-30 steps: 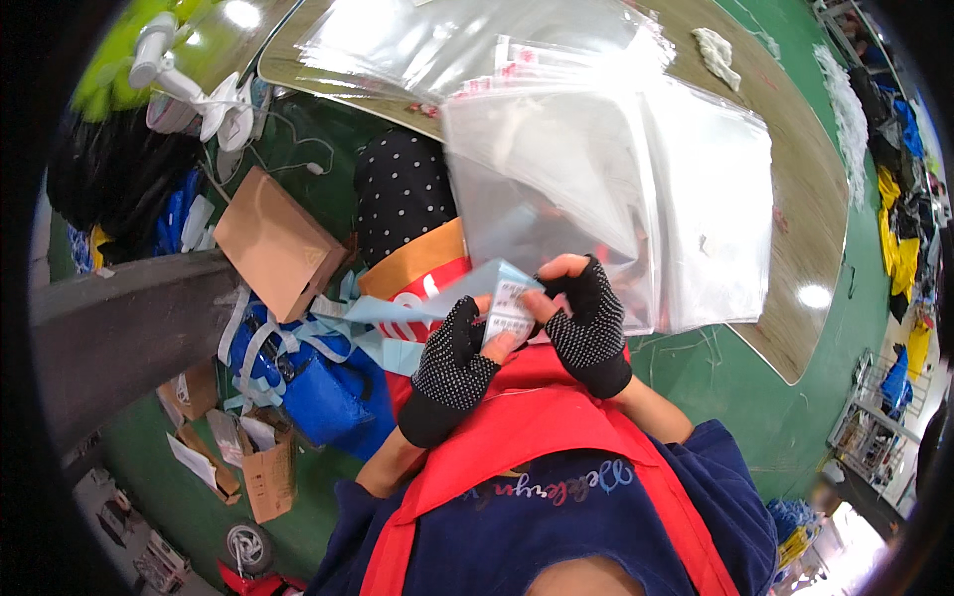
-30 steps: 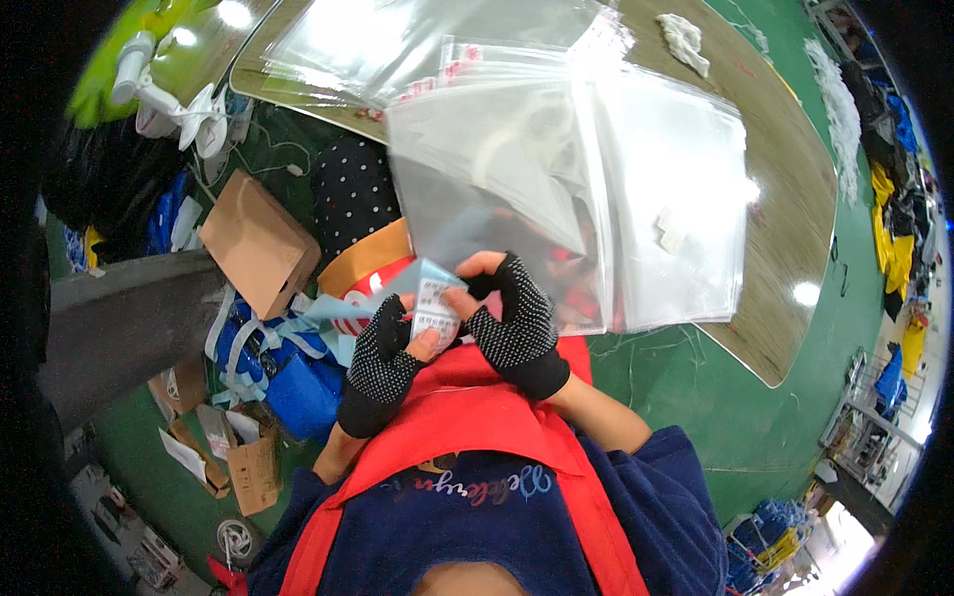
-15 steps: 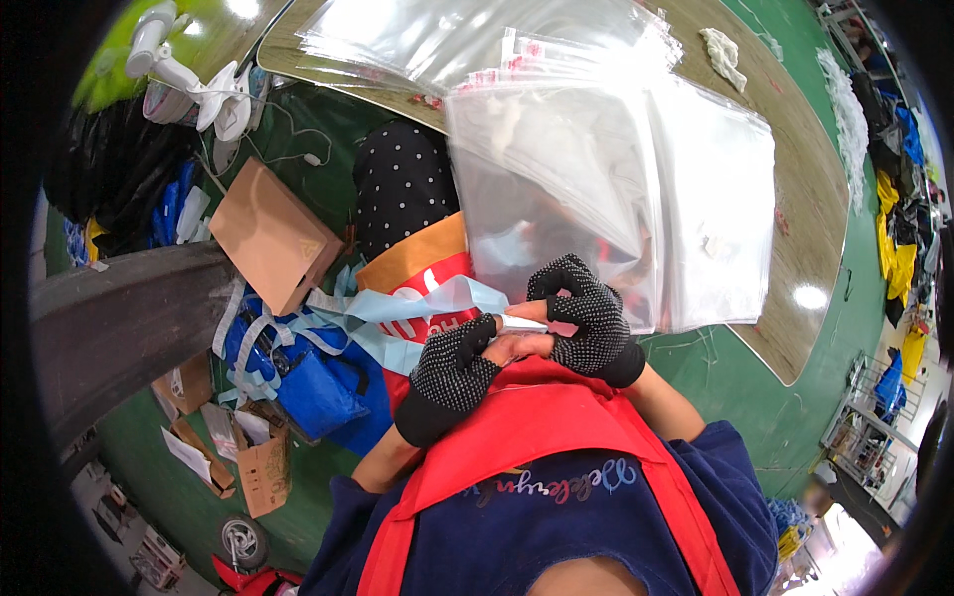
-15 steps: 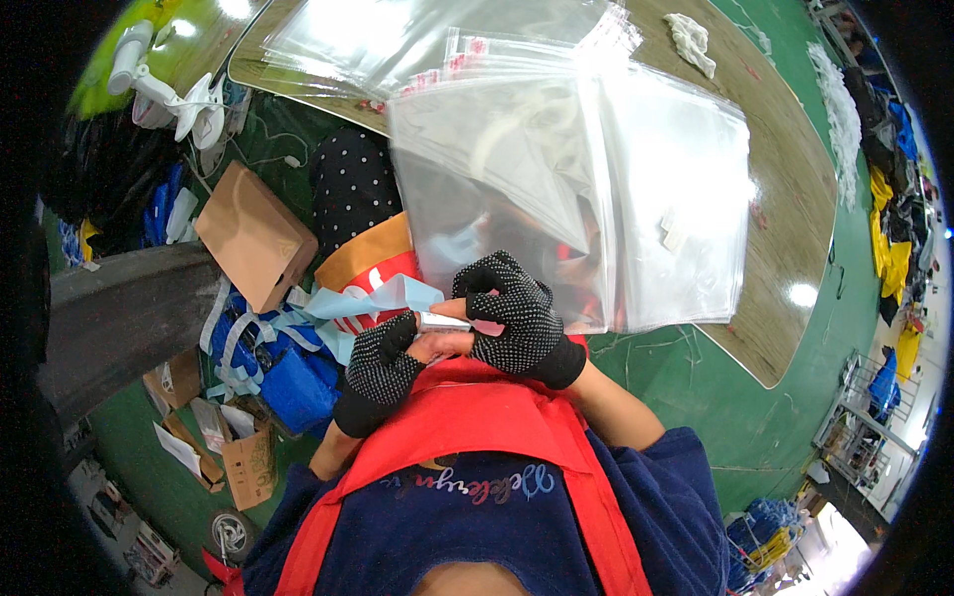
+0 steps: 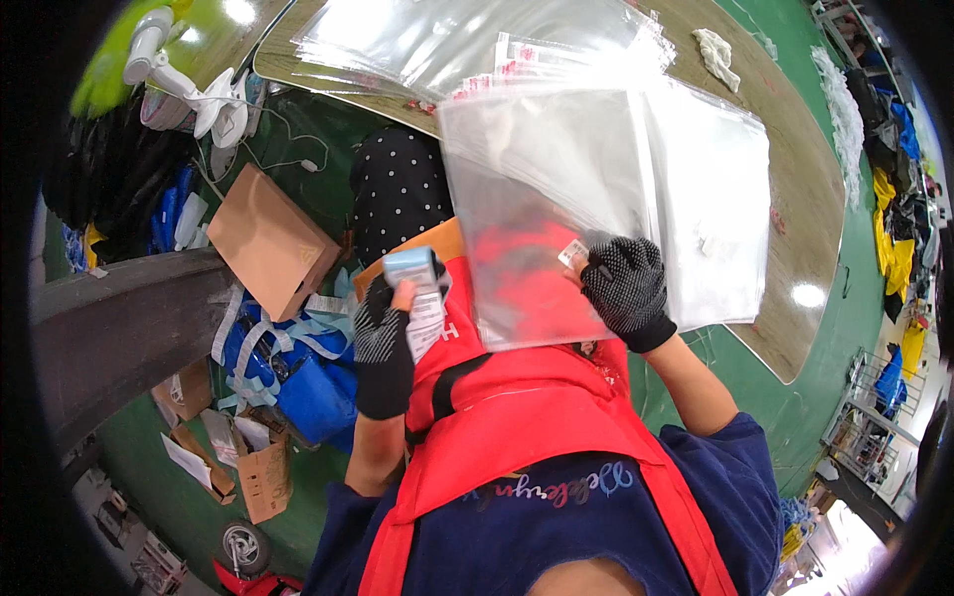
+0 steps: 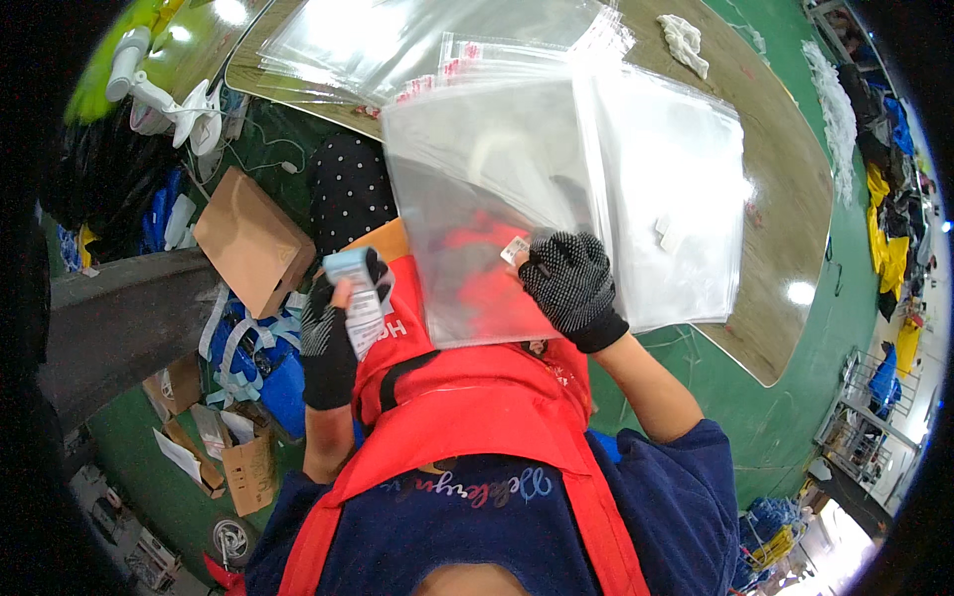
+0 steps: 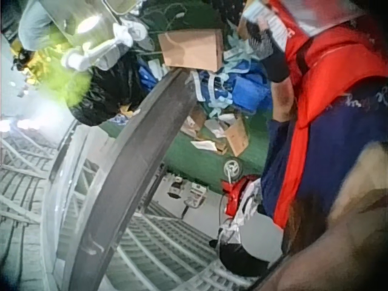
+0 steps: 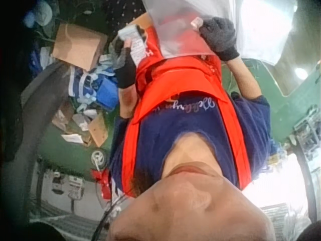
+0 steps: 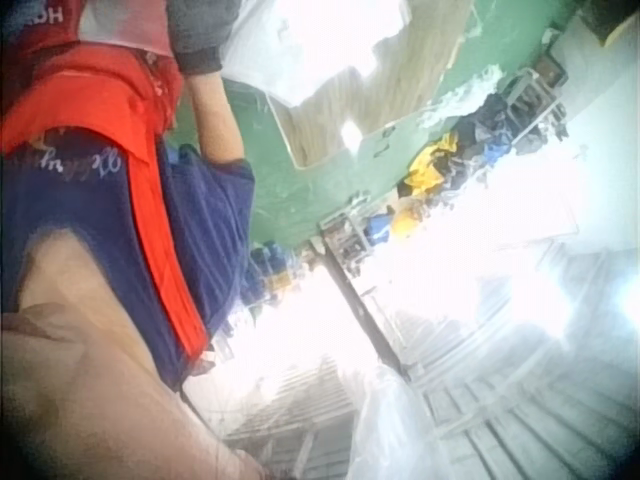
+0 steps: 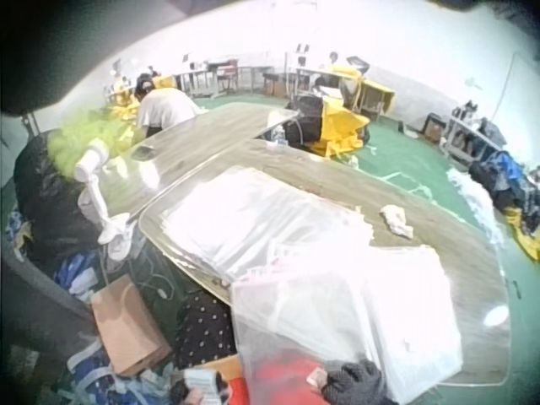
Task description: The person places small items into clear plastic bags and seals them. The person repeats this process with multiple items, stacking the sealed bags on the table.
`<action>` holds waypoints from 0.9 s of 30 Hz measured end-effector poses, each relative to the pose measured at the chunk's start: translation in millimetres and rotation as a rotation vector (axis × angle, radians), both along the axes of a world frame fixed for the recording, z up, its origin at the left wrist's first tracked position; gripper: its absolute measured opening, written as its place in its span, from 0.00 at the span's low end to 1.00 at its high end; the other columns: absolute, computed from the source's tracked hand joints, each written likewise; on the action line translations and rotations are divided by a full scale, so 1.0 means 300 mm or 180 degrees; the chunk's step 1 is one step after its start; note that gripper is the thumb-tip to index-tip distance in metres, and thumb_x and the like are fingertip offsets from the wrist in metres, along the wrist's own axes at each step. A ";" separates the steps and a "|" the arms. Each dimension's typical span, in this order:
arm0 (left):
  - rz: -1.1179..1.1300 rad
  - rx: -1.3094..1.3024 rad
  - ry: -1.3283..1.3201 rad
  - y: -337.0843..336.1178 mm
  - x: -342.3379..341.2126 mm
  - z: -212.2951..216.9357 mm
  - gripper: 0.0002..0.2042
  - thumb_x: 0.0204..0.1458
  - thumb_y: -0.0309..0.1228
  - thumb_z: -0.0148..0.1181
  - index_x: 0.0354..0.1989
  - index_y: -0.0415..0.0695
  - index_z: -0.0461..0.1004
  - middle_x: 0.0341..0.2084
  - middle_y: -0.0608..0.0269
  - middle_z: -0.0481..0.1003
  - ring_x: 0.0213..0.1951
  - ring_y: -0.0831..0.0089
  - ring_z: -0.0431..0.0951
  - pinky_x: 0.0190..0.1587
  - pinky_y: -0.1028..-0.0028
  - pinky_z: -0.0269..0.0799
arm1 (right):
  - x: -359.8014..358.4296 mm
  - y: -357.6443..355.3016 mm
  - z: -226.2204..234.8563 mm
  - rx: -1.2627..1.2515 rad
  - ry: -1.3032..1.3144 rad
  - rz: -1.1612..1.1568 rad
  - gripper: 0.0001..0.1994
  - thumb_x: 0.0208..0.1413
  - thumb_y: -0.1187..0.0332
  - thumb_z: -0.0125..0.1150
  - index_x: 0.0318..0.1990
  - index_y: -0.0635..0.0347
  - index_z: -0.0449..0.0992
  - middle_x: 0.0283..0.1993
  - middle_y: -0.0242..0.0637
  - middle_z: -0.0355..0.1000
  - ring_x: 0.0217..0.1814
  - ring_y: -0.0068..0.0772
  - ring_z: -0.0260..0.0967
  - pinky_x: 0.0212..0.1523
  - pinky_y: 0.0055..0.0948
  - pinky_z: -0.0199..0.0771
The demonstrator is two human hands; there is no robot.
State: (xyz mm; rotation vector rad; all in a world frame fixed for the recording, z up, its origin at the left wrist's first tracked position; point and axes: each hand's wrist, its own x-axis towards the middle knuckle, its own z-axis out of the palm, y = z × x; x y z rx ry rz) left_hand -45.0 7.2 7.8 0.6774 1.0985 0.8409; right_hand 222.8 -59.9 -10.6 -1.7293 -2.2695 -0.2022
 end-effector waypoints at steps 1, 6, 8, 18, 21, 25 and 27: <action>-0.0093 0.0075 0.0090 0.008 0.002 -0.029 0.12 0.57 0.32 0.50 0.41 0.36 0.71 0.31 0.64 0.74 0.32 0.80 0.72 0.36 0.79 0.68 | -0.009 -0.004 0.011 -0.0023 0.0060 0.0084 0.12 0.41 0.60 0.65 0.33 0.53 0.73 0.31 0.32 0.68 0.34 0.38 0.64 0.34 0.38 0.60; -0.0113 0.0559 0.0616 0.012 0.104 -0.077 0.15 0.57 0.35 0.50 0.45 0.35 0.69 0.35 0.62 0.73 0.37 0.78 0.70 0.41 0.79 0.66 | -0.069 -0.090 0.069 -0.1173 0.0459 -0.0454 0.21 0.35 0.56 0.66 0.38 0.56 0.73 0.43 0.37 0.67 0.46 0.42 0.62 0.45 0.42 0.61; -0.0022 0.0774 0.0847 -0.003 0.117 -0.143 0.15 0.57 0.35 0.50 0.46 0.35 0.69 0.36 0.60 0.73 0.37 0.76 0.70 0.41 0.78 0.66 | -0.109 -0.129 0.012 -0.1234 0.0538 -0.0703 0.19 0.35 0.59 0.65 0.37 0.55 0.73 0.43 0.38 0.66 0.45 0.42 0.62 0.45 0.41 0.61; -0.0809 0.0162 0.0126 0.029 0.104 -0.102 0.12 0.57 0.32 0.50 0.43 0.36 0.70 0.35 0.65 0.72 0.37 0.81 0.69 0.41 0.81 0.64 | -0.065 -0.114 0.016 -0.0165 0.2150 -0.1144 0.08 0.42 0.72 0.60 0.33 0.54 0.76 0.31 0.37 0.71 0.35 0.43 0.67 0.36 0.39 0.67; -0.0525 0.0353 -0.0181 0.075 0.153 -0.027 0.10 0.57 0.31 0.50 0.43 0.39 0.70 0.33 0.68 0.71 0.34 0.81 0.69 0.39 0.81 0.65 | -0.056 -0.108 0.053 -0.0106 0.3583 -0.1958 0.05 0.52 0.72 0.57 0.35 0.61 0.75 0.28 0.34 0.72 0.30 0.28 0.68 0.33 0.27 0.69; -0.0842 0.0658 0.0122 0.089 0.171 -0.137 0.10 0.56 0.30 0.51 0.41 0.38 0.70 0.32 0.68 0.71 0.35 0.81 0.69 0.39 0.80 0.65 | -0.002 -0.113 0.072 0.0636 0.5805 -0.2487 0.09 0.58 0.67 0.52 0.34 0.66 0.72 0.28 0.32 0.70 0.30 0.22 0.68 0.32 0.21 0.69; -0.0904 0.0649 0.0328 0.075 0.160 -0.149 0.10 0.56 0.32 0.51 0.39 0.37 0.71 0.32 0.66 0.71 0.34 0.79 0.68 0.39 0.79 0.64 | 0.037 -0.142 0.091 0.0769 0.6037 -0.2587 0.12 0.60 0.64 0.48 0.34 0.66 0.71 0.29 0.33 0.69 0.31 0.25 0.69 0.32 0.24 0.71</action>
